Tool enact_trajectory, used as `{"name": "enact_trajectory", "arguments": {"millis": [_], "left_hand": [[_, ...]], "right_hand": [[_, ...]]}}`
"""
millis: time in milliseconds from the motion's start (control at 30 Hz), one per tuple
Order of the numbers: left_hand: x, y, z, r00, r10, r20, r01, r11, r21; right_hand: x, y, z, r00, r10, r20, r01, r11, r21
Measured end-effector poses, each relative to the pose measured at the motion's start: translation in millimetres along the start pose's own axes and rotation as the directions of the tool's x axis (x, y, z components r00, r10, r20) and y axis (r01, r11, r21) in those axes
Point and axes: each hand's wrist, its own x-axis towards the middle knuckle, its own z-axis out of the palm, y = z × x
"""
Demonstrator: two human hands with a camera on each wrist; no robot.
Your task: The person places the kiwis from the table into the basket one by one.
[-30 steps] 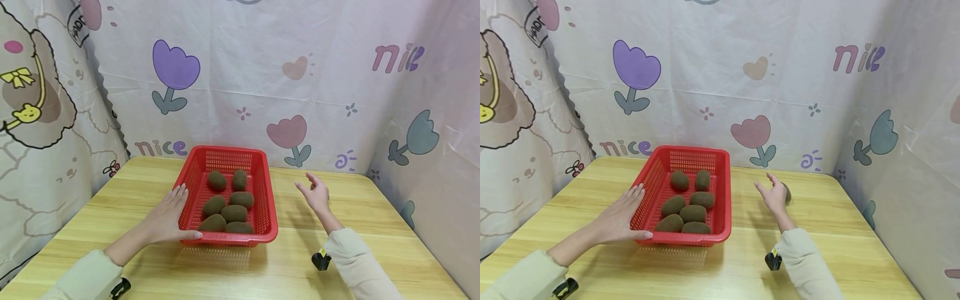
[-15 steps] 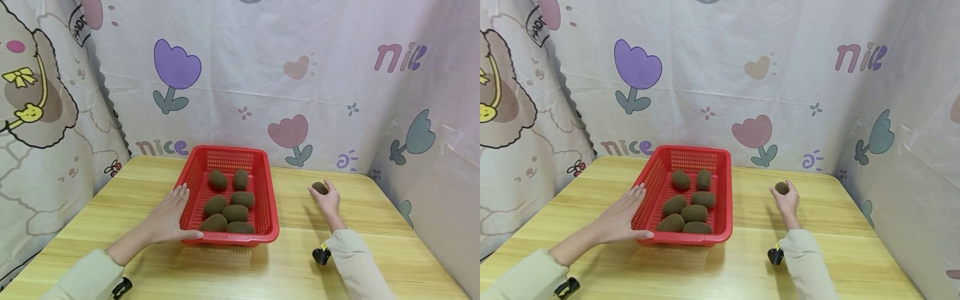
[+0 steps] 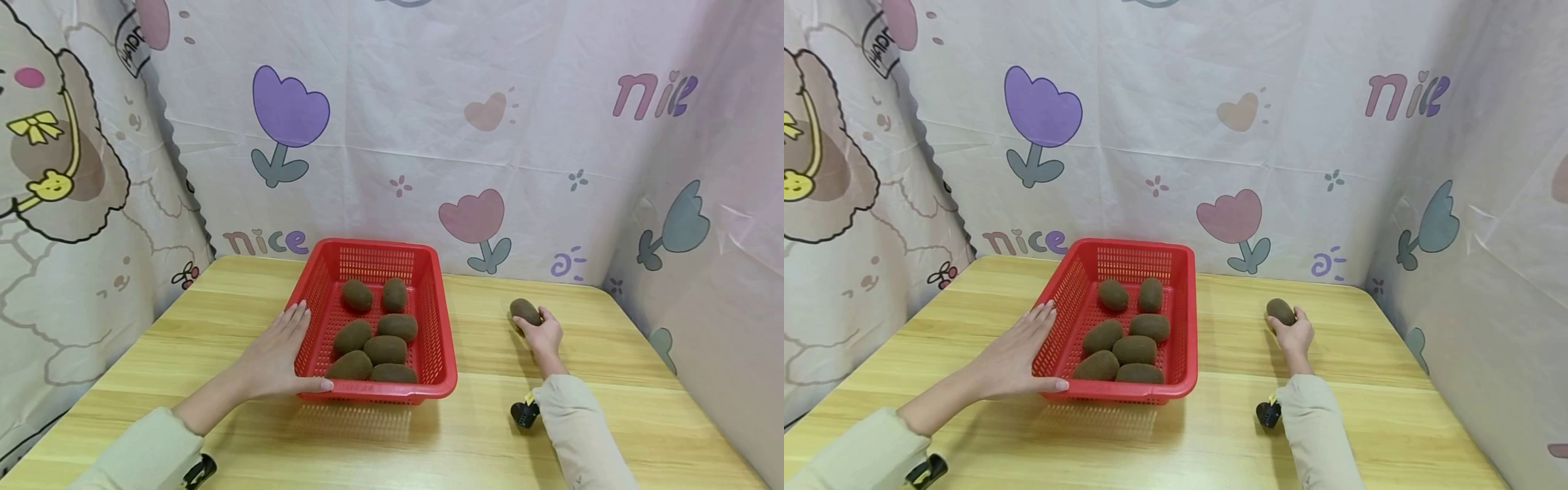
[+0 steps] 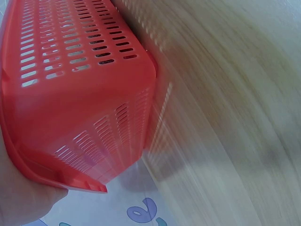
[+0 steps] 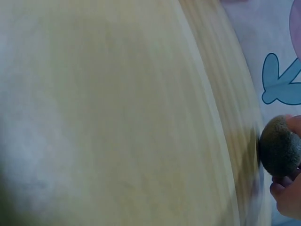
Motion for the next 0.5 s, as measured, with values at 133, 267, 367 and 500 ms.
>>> {"name": "enact_trajectory", "arguments": {"millis": [133, 267, 367, 500], "left_hand": [[-0.4, 0.0, 0.4, 1.0, -0.001, 0.001, 0.001, 1.0, -0.001], [-0.3, -0.2, 0.2, 1.0, -0.004, 0.002, 0.004, 1.0, -0.004], [-0.1, -0.3, 0.3, 1.0, -0.007, 0.004, 0.007, 1.0, -0.006], [-0.2, -0.4, 0.6, 1.0, -0.009, 0.007, 0.009, 1.0, -0.006]], "right_hand": [[0.5, 0.9, 0.2, 1.0, 0.009, 0.006, -0.009, 1.0, -0.015], [0.0, 1.1, -1.2, 1.0, 0.015, 0.007, -0.015, 1.0, 0.004], [-0.7, 2.0, -2.6, 1.0, 0.02, 0.009, -0.021, 1.0, 0.014], [-1.3, 3.7, -4.2, 0.999, 0.024, 0.027, -0.024, 1.0, 0.01]]}}
